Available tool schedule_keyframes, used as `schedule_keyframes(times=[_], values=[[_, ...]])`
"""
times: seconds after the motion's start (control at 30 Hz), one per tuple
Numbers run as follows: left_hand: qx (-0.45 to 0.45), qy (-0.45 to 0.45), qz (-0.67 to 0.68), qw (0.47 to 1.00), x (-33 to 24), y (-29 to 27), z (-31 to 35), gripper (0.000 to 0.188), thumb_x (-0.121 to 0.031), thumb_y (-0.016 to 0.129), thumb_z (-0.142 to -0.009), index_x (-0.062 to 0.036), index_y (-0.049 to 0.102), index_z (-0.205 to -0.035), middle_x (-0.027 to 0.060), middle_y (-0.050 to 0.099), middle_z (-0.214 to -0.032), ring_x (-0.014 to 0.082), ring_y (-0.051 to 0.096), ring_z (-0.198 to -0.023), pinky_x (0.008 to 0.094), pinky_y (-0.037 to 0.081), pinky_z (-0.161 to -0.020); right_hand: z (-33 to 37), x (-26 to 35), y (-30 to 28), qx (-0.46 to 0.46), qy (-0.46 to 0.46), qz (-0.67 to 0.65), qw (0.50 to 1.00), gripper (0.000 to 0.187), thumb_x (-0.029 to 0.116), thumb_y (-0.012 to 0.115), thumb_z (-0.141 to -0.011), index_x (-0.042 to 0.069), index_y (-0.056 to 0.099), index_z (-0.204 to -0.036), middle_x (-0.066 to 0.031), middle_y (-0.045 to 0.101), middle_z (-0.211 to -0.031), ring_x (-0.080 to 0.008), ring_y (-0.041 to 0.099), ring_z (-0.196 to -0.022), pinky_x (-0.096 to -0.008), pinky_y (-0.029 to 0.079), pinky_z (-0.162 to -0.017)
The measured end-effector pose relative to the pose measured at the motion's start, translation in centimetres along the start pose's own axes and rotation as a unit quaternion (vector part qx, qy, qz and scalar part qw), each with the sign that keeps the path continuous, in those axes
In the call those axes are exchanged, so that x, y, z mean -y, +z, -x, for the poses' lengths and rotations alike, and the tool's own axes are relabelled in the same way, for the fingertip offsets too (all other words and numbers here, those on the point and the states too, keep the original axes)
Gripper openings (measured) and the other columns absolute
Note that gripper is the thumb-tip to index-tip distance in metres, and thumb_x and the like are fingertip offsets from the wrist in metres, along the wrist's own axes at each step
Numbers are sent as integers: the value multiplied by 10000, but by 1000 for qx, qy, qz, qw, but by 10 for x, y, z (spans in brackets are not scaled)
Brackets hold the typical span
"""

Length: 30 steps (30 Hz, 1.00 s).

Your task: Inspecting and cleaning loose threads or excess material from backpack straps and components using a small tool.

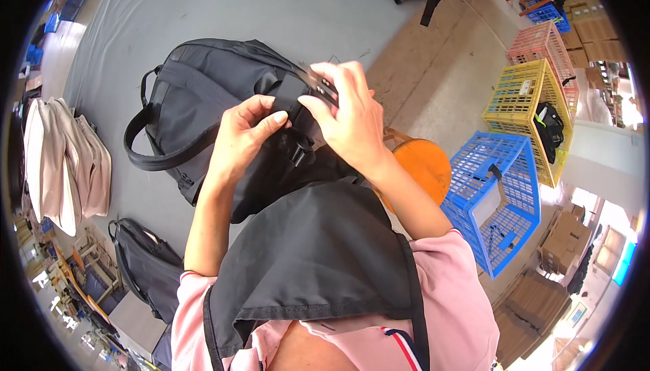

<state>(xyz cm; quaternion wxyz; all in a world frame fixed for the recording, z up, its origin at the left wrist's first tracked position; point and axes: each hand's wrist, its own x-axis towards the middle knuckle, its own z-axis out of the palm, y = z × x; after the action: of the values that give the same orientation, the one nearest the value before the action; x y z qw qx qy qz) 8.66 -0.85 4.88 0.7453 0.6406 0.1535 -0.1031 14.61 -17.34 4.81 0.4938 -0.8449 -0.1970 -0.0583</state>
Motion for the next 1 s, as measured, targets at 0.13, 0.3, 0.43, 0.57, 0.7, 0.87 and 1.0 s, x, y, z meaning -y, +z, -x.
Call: schedule_keyframes(times=[0.13, 0.3, 0.43, 0.57, 0.7, 0.87, 1.0], values=[[-5, -2, 65, 998, -7, 3, 0, 145, -57, 636, -861, 22, 624, -982, 36, 652, -860, 86, 596, -815, 222, 472, -795, 10, -1, -15, 75, -95, 45, 992, 262, 80, 713, -724, 85, 614, -966, -44, 543, -831, -214, 584, -625, -315, 457, -575], [4, -22, 67, 998, -6, 0, -2, 146, -39, 599, -849, 15, 622, -983, 38, 646, -863, 89, 592, -821, 231, 458, -815, 9, -6, -15, 74, -98, 69, 990, 266, 66, 719, -695, 87, 628, -944, -37, 533, -792, -222, 568, -611, -320, 436, -543], [14, -26, 71, 997, -3, -4, -1, 132, -42, 592, -848, 10, 619, -966, 34, 641, -855, 88, 588, -807, 231, 455, -809, 8, -10, -16, 81, -158, 82, 981, 285, 6, 727, -676, 68, 653, -944, -51, 538, -784, -167, 541, -589, -277, 440, -529], [16, -33, 61, 998, -2, -5, -2, 118, -46, 589, -849, 4, 617, -952, 28, 636, -842, 82, 584, -800, 228, 449, -804, 9, -12, -18, 73, -172, 75, 979, 281, 4, 730, -671, 66, 660, -936, -50, 536, -764, -172, 541, -589, -272, 437, -529], [13, -29, 59, 998, -5, -3, -2, 114, -44, 588, -849, -1, 617, -949, 22, 635, -837, 79, 583, -797, 225, 448, -800, 9, -6, -18, 59, -115, 27, 991, 240, 74, 727, -673, 95, 651, -900, -30, 526, -739, -210, 553, -576, -320, 427, -521], [14, -30, 55, 998, -4, -3, -2, 108, -41, 584, -852, -4, 614, -949, 19, 633, -836, 77, 584, -786, 222, 456, -774, 5, -8, -23, 101, -200, 125, 967, 277, -17, 721, -669, 69, 667, -927, -75, 543, -769, -169, 543, -594, -275, 436, -529], [-24, 0, -24, 999, -5, 1, 0, 147, -49, 567, -864, 13, 602, -993, 22, 621, -825, 82, 578, -767, 233, 469, -726, 8, -13, -25, 72, -117, 10, 990, 290, 6, 720, -703, 74, 641, -974, -36, 533, -807, -109, 513, -598, -265, 425, -530]])
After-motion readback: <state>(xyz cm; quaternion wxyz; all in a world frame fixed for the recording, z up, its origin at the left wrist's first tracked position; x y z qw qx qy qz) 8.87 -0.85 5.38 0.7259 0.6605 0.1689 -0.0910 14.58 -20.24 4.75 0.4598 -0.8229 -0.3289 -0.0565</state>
